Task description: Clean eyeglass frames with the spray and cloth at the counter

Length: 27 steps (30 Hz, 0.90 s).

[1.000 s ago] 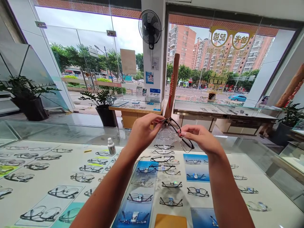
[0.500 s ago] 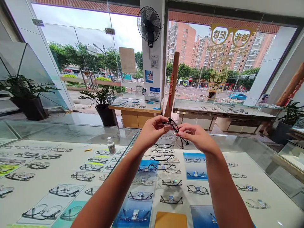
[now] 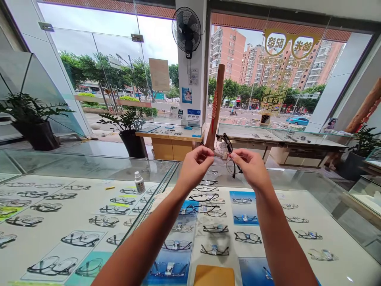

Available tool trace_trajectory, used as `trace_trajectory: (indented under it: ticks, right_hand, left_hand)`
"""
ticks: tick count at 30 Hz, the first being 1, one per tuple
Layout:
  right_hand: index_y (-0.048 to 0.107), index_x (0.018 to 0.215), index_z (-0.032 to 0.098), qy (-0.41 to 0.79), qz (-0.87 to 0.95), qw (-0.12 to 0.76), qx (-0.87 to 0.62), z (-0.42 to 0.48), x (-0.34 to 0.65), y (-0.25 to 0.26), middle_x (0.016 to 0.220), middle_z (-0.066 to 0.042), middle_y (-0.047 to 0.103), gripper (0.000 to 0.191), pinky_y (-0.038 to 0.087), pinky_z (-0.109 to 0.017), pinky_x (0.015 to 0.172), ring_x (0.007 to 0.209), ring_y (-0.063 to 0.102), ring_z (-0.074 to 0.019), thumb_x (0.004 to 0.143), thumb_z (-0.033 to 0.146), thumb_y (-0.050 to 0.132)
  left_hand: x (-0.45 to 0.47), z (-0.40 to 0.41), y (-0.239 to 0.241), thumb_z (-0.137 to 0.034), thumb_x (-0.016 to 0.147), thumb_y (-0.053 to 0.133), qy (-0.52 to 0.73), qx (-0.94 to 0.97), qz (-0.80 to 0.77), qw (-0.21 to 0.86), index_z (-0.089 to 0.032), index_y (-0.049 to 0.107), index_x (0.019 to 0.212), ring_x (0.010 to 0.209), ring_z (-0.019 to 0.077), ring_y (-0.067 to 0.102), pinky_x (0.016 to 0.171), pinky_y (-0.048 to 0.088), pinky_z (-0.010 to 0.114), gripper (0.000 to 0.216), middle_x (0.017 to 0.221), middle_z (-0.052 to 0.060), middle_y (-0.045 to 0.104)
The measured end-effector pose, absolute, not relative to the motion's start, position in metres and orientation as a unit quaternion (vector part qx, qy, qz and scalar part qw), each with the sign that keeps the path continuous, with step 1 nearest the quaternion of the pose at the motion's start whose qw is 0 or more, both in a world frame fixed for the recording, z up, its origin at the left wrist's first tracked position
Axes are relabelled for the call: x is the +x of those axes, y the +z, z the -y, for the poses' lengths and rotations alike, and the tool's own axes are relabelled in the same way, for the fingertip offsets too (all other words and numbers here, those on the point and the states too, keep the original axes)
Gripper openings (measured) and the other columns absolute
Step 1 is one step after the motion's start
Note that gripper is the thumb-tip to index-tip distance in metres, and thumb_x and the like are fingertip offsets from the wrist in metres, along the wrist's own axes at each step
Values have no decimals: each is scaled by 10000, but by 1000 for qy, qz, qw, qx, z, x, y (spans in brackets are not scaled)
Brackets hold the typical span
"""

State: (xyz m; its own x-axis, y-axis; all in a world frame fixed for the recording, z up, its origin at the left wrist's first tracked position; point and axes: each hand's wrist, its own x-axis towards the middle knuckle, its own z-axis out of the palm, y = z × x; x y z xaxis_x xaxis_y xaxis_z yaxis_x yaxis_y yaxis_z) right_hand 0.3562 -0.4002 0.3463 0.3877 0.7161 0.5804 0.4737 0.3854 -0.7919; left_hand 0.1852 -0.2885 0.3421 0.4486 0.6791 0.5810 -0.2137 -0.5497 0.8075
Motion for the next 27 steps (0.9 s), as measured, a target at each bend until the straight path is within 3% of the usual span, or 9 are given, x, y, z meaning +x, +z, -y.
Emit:
trace_trajectory:
  ticks: [7, 13, 22, 27]
  right_hand:
    - [745, 902, 230, -161, 567, 560, -582, 398, 322, 341, 1107, -110, 774, 153, 485, -449, 991, 1098, 670, -300, 987, 275, 626]
    - [744, 978, 220, -248, 565, 457, -641, 395, 312, 334, 1142, -112, 778, 119, 438, -465, 985, 1111, 667, -321, 1005, 241, 630]
    - [755, 1109, 187, -173, 593, 334, -712, 384, 316, 326, 1121, -125, 784, 192, 435, -461, 899, 1066, 670, -335, 1016, 290, 621]
    - [746, 967, 210, -112, 584, 331, -733, 385, 326, 331, 985, -94, 791, 148, 423, -418, 784, 907, 682, -292, 991, 321, 651]
  left_hand:
    - [196, 310, 331, -434, 875, 747, 456, 723, -158, 494, -174, 812, 940, 806, 195, 666, 714, 506, 298, 276, 856, 58, 767]
    - [200, 293, 325, -465, 883, 742, 458, 712, -174, 503, -171, 800, 882, 733, 163, 609, 648, 453, 274, 300, 819, 41, 744]
    - [211, 260, 306, -395, 855, 727, 434, 745, -214, 459, -171, 770, 805, 647, 147, 537, 591, 368, 278, 234, 721, 28, 682]
    - [213, 239, 296, -348, 859, 684, 399, 800, -245, 376, -172, 755, 831, 614, 147, 500, 589, 337, 285, 192, 674, 10, 634]
